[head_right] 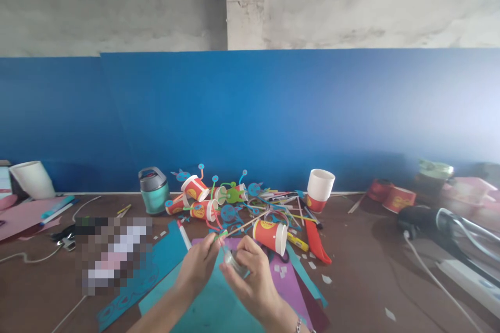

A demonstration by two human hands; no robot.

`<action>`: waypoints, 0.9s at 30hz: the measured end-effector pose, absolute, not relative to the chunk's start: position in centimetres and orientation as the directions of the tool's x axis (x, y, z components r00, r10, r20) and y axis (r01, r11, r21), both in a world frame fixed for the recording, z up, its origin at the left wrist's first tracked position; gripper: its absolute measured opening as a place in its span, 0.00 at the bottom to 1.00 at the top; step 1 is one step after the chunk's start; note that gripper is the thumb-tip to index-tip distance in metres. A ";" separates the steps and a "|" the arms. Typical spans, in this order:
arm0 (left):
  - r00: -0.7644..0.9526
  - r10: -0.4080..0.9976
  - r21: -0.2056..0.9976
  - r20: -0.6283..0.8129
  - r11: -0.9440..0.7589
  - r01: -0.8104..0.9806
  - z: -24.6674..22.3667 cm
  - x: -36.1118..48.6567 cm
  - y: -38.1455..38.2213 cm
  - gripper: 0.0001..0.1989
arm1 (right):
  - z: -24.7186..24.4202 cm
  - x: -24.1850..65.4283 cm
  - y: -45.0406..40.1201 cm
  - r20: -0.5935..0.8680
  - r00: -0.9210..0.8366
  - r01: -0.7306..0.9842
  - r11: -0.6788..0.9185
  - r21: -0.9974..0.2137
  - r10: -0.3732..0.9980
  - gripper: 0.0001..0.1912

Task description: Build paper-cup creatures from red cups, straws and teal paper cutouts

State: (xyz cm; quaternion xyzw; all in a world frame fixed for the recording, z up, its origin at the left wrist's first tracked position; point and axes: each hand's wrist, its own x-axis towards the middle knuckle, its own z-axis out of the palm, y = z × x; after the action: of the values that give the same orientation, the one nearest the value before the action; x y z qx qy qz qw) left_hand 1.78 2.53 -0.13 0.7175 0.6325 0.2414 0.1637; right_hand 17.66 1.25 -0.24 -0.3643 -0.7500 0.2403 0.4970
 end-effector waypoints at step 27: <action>0.093 0.987 0.892 0.130 -0.158 0.423 0.1 1.4 3.5 0.19 | -0.8 18.0 1.8 0.538 -0.278 0.341 0.606 -0.719 0.796 0.15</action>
State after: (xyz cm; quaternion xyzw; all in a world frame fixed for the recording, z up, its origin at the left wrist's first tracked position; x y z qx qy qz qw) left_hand 1.40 3.50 0.05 0.6488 0.5434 0.3974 0.3546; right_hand 18.05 1.80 -0.77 -0.3729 -0.7623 0.2412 0.4709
